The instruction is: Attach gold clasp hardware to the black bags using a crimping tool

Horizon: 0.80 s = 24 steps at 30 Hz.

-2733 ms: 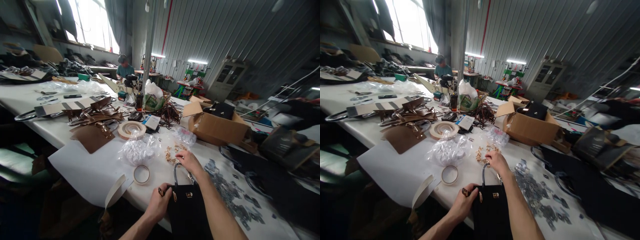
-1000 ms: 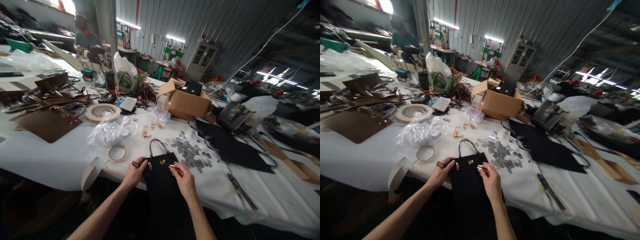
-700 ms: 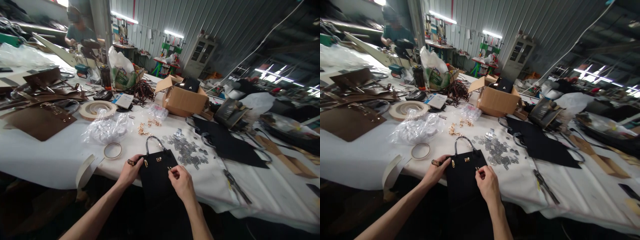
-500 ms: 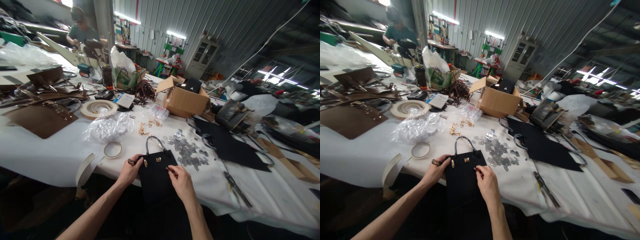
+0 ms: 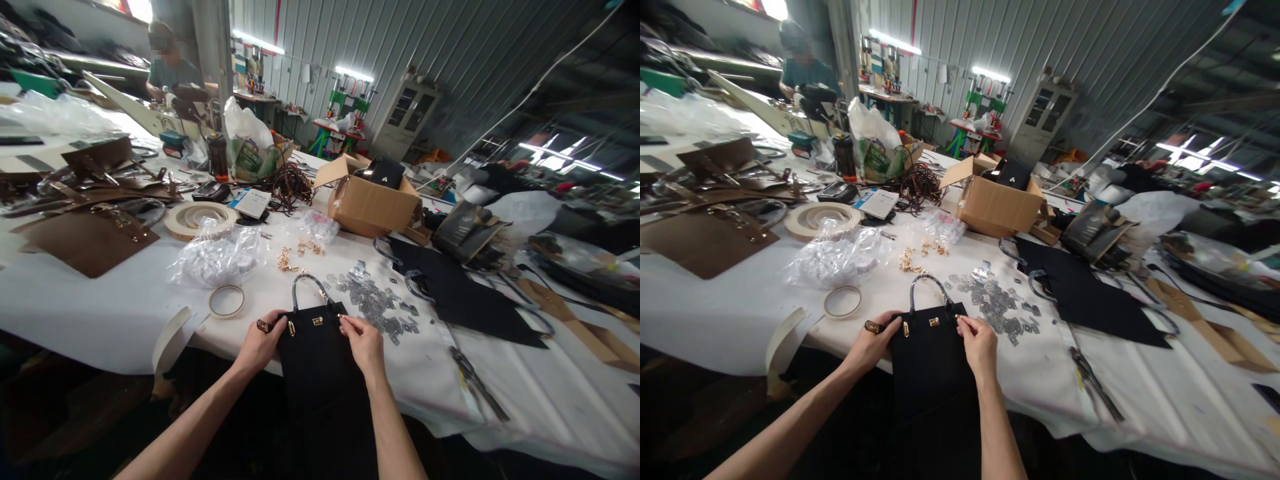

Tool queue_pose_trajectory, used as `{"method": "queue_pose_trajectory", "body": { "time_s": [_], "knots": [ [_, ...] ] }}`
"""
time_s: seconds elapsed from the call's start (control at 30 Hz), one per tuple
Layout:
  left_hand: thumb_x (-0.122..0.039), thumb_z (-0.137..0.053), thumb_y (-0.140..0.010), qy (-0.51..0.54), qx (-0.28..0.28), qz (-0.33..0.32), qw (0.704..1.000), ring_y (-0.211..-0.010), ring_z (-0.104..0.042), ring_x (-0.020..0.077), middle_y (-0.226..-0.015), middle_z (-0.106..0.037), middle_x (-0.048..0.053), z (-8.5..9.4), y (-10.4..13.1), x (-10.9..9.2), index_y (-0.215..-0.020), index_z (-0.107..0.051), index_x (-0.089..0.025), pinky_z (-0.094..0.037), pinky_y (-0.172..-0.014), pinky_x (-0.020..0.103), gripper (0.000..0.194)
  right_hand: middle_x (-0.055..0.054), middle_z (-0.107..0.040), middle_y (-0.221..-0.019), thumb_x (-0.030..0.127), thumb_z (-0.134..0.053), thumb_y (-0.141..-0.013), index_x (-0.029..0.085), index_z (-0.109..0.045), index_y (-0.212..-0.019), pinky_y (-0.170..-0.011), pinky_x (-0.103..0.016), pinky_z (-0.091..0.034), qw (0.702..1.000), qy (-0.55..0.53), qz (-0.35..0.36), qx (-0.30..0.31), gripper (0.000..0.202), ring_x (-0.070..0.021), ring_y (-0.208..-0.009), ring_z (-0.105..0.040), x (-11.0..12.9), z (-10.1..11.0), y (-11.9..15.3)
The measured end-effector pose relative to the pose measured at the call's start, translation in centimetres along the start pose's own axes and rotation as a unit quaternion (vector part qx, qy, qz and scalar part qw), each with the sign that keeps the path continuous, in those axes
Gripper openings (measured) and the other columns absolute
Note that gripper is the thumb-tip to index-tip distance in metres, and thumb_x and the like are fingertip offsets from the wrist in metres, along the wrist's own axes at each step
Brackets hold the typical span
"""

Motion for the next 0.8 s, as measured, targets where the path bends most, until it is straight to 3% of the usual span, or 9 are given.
{"method": "queue_pose_trajectory", "body": {
  "time_s": [0.2, 0.43, 0.8],
  "knots": [
    [-0.053, -0.059, -0.093, -0.008, -0.004, 0.002, 1.0, -0.101, -0.072, 0.028, -0.103, -0.08, 0.006, 0.1, -0.1, 0.2, -0.117, -0.075, -0.02, -0.056, -0.085, 0.033, 0.044, -0.013, -0.081, -0.098, 0.06, -0.066, -0.089, 0.018, -0.083, -0.102, -0.077, -0.038, -0.061, 0.997, 0.047, 0.028, -0.054, 0.047, -0.0255, -0.073, -0.076, 0.9, -0.2, -0.6],
    [-0.053, -0.06, -0.09, 0.014, 0.001, 0.012, 1.0, -0.102, -0.072, 0.0288, -0.102, -0.081, 0.007, -0.1, -0.3, 0.3, -0.114, -0.076, -0.019, -0.056, -0.085, 0.034, 0.044, -0.011, -0.08, -0.079, 0.061, -0.07, -0.085, 0.017, -0.084, -0.1, -0.075, -0.039, -0.06, 0.996, 0.03, -0.01, -0.081, 0.048, -0.0288, -0.073, -0.075, -1.0, 0.4, -1.5],
    [-0.05, -0.058, -0.092, 0.002, 0.001, 0.007, 1.0, -0.088, -0.072, 0.0257, -0.091, -0.08, 0.005, -0.1, -0.3, 0.0, -0.116, -0.076, -0.018, -0.055, -0.071, 0.03, 0.044, -0.011, -0.08, -0.095, 0.054, -0.07, -0.086, 0.019, -0.083, -0.093, -0.079, -0.038, -0.059, 0.995, 0.031, 0.043, -0.079, 0.038, -0.0265, -0.08, -0.075, -0.6, 0.6, -1.1]
  ]
}}
Point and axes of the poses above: each hand's wrist, its own y-axis away from the middle knuckle, its own z-axis out of the back of the hand, x = y × z, the point moved 10 cm from there along -y, towards the middle knuckle
